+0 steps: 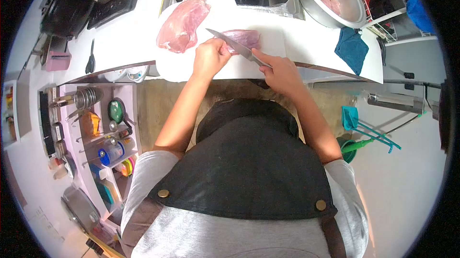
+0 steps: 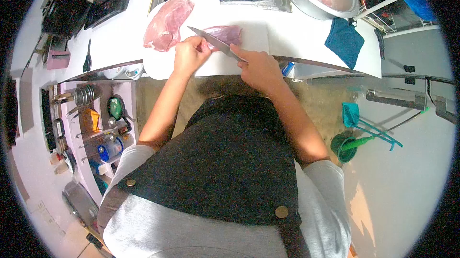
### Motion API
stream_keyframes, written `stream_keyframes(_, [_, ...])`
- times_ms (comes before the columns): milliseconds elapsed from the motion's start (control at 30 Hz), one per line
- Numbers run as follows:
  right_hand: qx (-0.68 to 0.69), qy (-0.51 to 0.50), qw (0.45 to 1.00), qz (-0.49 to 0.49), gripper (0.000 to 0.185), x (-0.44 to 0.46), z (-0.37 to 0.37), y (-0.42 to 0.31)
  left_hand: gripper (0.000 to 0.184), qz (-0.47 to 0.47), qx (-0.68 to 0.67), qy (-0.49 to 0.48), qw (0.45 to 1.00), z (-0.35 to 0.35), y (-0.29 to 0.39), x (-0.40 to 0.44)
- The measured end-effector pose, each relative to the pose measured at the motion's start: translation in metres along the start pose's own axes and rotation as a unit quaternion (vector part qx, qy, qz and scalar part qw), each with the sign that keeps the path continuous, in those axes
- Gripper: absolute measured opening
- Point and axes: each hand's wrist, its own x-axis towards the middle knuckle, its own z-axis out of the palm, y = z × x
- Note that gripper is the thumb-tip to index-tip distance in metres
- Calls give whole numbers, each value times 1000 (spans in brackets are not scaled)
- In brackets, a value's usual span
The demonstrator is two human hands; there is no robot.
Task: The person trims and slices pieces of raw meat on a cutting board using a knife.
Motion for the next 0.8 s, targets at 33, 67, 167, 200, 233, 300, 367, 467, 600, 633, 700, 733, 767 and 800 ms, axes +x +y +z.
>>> stream_keyframes(33, [13, 1, 1000, 1, 49, 1, 1, 0, 8, 0, 0, 1, 1000, 0, 1, -1])
stream_keyframes(67, [26, 2, 1000, 3, 50, 2, 2, -1, 8, -13, -6, 3, 1000, 0, 3, -2])
stream_keyframes(167, [31, 19, 999, -26, 49, 10, 12, 1, 8, -18, -21, 27, 999, 4, -2, -9])
stream_keyframes(200, [32, 20, 999, -25, 49, 12, 13, -2, 9, -14, -30, 48, 998, 4, -3, -11])
stream_keyframes(233, [14, 8, 1000, -10, 49, 15, 13, -6, 9, -13, -30, 47, 998, 5, -4, -11])
stream_keyframes(300, [-3, -6, 1000, 6, 49, 16, 16, -10, 10, -28, -19, 63, 997, 6, -5, -13])
stream_keyframes(367, [-17, 18, 1000, -10, 49, 14, 18, -12, 10, -30, -10, 63, 997, 5, -5, -13])
stream_keyframes(467, [-31, -16, 999, 7, 50, 2, 9, -11, 11, -36, 0, 56, 998, 3, -6, -13])
stream_keyframes(600, [-54, 3, 998, -27, 47, -29, 0, 12, 10, -45, -15, 25, 999, -1, -8, -14])
stream_keyframes(633, [-38, -14, 999, -15, 47, -37, -5, 20, 10, -46, -15, 26, 998, -1, -8, -15])
stream_keyframes(700, [-24, -35, 999, -5, 47, -45, -14, 31, 9, -35, -29, 30, 999, -1, -8, -18])
stream_keyframes(733, [-13, -21, 1000, -19, 50, -47, -18, 34, 9, -37, -29, 31, 998, 0, -7, -20])
stream_keyframes(767, [-1, -6, 999, -32, 54, -48, -21, 36, 7, -43, -38, 45, 997, 0, -6, -21])
stream_keyframes(800, [-1, -6, 999, -33, 54, -42, -20, 36, 6, -47, -48, 60, 996, 1, -5, -21])
